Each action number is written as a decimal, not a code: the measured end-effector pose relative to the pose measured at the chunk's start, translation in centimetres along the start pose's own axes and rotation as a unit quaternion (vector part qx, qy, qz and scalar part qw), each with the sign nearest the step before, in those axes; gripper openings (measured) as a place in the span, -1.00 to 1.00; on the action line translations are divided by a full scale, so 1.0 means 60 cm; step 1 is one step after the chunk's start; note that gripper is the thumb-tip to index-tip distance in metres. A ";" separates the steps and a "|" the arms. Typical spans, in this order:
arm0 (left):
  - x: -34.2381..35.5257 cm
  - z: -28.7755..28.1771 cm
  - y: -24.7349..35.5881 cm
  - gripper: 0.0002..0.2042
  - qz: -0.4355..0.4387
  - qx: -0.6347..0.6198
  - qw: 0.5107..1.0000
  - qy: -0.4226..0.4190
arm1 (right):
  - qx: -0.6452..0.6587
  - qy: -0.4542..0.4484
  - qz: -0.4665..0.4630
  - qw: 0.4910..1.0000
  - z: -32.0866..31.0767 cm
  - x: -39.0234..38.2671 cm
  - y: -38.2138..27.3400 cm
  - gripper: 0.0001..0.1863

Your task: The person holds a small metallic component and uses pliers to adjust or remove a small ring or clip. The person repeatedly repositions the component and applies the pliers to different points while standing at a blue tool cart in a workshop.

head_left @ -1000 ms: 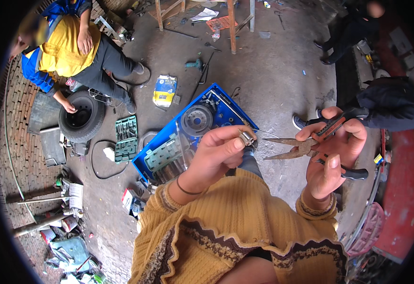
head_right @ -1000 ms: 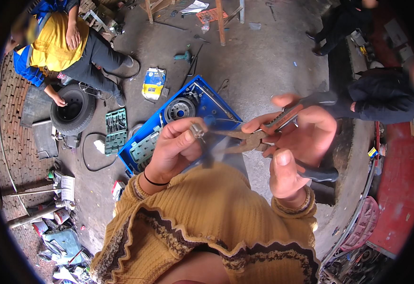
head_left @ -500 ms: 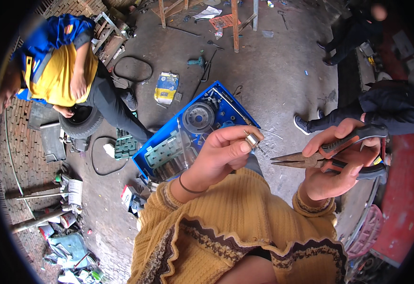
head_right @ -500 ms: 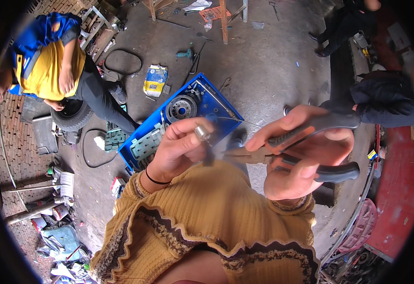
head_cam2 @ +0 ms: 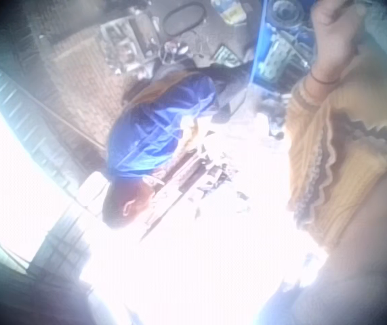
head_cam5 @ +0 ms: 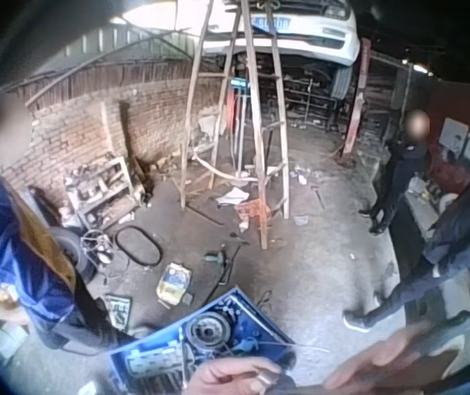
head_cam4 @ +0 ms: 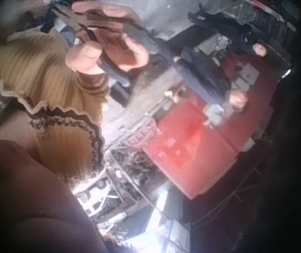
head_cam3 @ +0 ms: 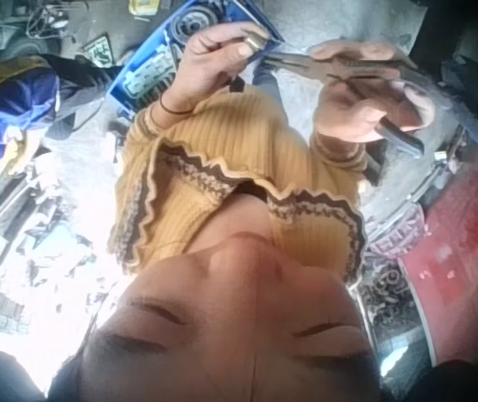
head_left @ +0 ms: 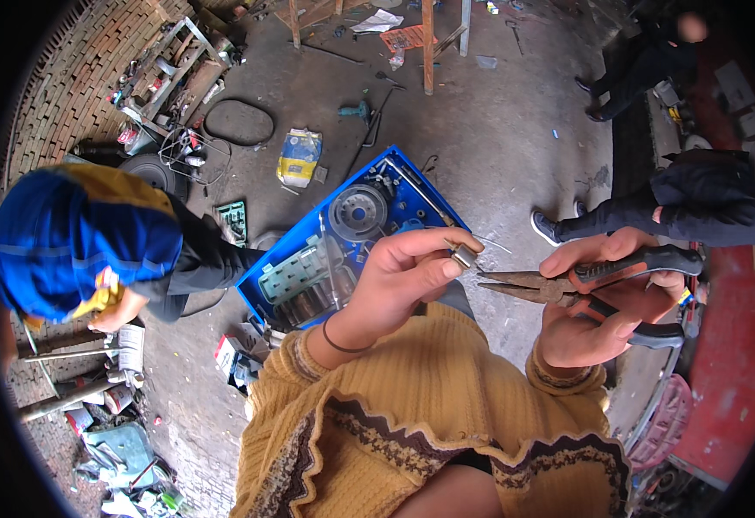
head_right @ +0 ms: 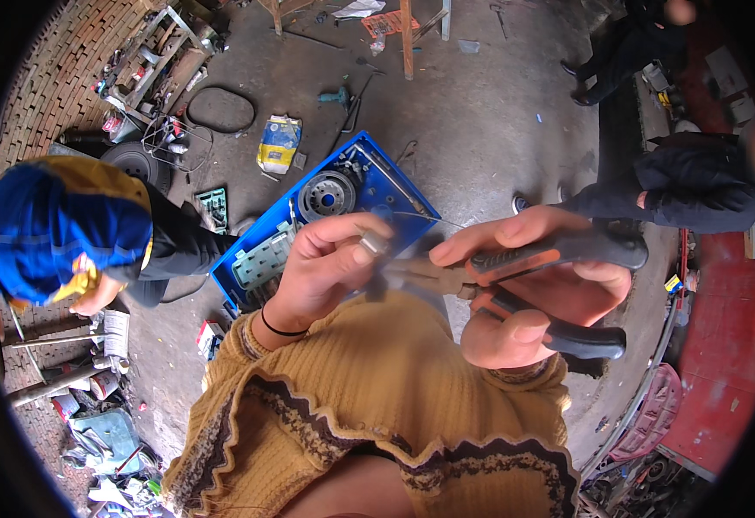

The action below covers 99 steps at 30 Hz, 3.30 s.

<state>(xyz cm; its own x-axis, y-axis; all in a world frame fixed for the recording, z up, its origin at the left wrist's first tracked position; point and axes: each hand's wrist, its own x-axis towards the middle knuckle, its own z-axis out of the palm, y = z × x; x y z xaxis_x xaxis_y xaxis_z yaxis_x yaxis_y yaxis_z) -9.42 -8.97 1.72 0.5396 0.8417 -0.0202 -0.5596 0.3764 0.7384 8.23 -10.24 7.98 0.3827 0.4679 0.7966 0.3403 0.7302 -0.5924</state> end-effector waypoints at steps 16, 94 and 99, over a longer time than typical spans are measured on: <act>-0.003 0.004 0.000 -0.73 0.001 0.051 0.999 0.019 | 0.069 -0.077 -0.058 0.993 -0.013 -0.018 0.012 -0.42; 0.030 0.029 -0.062 -0.69 -0.015 -0.424 0.904 0.050 | 0.072 -0.180 -0.094 0.976 0.023 -0.077 0.035 -0.65; 0.020 0.016 -0.051 -0.68 -0.014 -0.433 0.896 0.094 | 0.078 -0.179 -0.132 0.972 0.026 -0.085 0.041 -0.59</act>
<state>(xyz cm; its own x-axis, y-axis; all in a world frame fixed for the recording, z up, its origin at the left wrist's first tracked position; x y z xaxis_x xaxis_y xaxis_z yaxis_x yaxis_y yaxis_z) -6.45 -9.51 0.09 0.4915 0.8468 -0.2033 -0.8697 0.4896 -0.0630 5.78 -10.06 2.61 -0.0336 0.3775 0.9254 0.2415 0.9015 -0.3591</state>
